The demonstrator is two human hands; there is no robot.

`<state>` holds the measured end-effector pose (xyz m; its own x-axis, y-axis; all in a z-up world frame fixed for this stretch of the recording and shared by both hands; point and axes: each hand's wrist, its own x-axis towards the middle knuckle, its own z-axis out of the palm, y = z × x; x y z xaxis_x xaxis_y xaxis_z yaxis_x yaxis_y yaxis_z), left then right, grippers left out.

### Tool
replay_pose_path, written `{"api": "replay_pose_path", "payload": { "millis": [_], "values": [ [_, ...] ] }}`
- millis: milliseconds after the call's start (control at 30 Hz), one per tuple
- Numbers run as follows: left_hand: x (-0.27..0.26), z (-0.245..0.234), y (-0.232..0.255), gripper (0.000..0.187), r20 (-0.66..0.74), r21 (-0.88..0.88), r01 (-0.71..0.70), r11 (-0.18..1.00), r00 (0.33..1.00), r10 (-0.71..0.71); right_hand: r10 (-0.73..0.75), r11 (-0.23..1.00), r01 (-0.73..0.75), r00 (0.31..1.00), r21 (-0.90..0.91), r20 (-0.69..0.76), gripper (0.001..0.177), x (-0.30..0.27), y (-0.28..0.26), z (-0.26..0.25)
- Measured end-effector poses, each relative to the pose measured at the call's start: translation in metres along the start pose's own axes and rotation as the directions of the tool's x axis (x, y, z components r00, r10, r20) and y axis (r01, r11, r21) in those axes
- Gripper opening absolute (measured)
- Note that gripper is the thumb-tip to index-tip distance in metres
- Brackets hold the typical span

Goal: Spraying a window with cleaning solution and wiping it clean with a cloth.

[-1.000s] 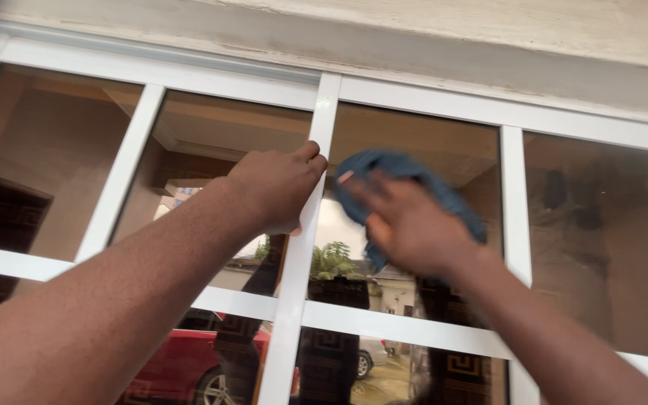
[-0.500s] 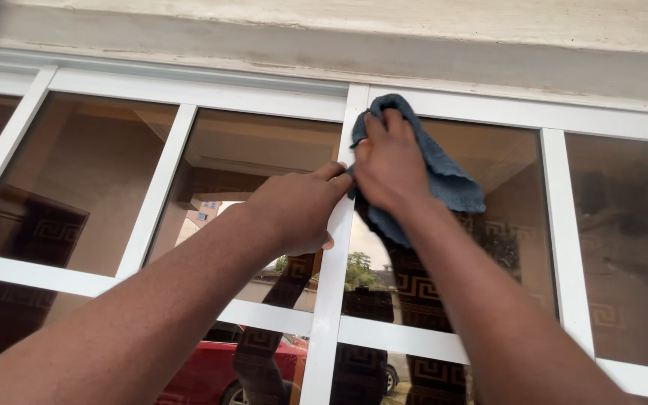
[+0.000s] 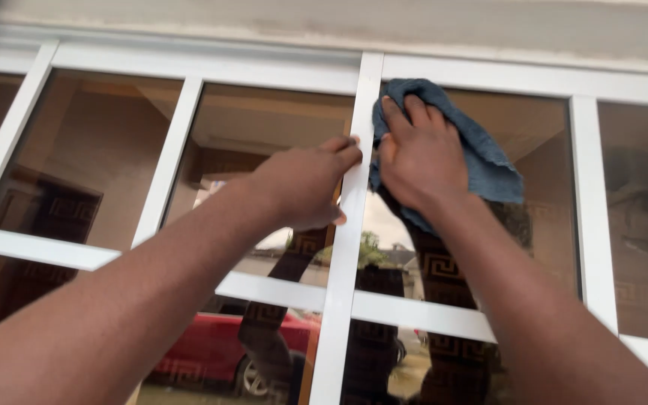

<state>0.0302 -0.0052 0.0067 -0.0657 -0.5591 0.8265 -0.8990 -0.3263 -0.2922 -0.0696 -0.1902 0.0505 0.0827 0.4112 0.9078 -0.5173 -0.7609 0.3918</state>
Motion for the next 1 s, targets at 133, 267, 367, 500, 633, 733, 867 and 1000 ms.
{"api": "replay_pose_path", "payload": {
  "millis": [133, 267, 367, 500, 633, 733, 867, 1000],
  "values": [
    [-0.005, 0.007, 0.001, 0.092, -0.017, -0.019, -0.008, 1.000, 1.000, 0.008, 0.001, 1.000, -0.001, 1.000, -0.001, 0.027, 0.058, -0.054, -0.048, -0.009],
    [-0.027, 0.024, 0.015, 0.074, -0.050, -0.061, 0.061, 0.996, 0.997, -0.064, -0.001, 1.000, -0.002, 0.992, 0.023, 0.124, 0.062, -0.106, -0.061, -0.036],
    [-0.049, 0.032, 0.023, 0.056, -0.149, 0.007, 0.016, 1.000, 0.989, -0.015, -0.064, 0.996, 0.044, 0.957, 0.079, 0.281, 0.066, -0.117, -0.042, -0.062],
    [-0.068, 0.022, 0.031, 0.058, -0.070, 0.110, 0.001, 0.994, 0.998, 0.007, 0.061, 0.995, -0.014, 0.876, -0.102, 0.479, 0.070, -0.140, 0.030, -0.080],
    [-0.080, 0.012, 0.035, 0.060, 0.016, 0.208, 0.054, 0.977, 0.998, -0.058, 0.047, 0.976, -0.006, 0.981, -0.217, 0.187, 0.068, -0.179, 0.055, -0.090],
    [-0.087, 0.014, 0.041, 0.061, 0.000, 0.244, 0.076, 0.967, 0.997, -0.078, -0.066, 0.993, 0.082, 0.982, -0.083, 0.179, 0.061, -0.198, 0.038, -0.103],
    [-0.092, 0.008, 0.049, 0.059, 0.046, 0.300, 0.091, 0.950, 0.993, -0.109, -0.236, 0.964, 0.256, 0.945, -0.065, 0.226, 0.055, -0.200, 0.031, -0.126],
    [-0.096, 0.001, 0.046, 0.056, 0.088, 0.372, 0.046, 0.927, 0.992, -0.085, -0.286, 0.947, 0.305, 0.942, -0.097, 0.176, 0.049, -0.198, 0.017, -0.133]
  ]
}}
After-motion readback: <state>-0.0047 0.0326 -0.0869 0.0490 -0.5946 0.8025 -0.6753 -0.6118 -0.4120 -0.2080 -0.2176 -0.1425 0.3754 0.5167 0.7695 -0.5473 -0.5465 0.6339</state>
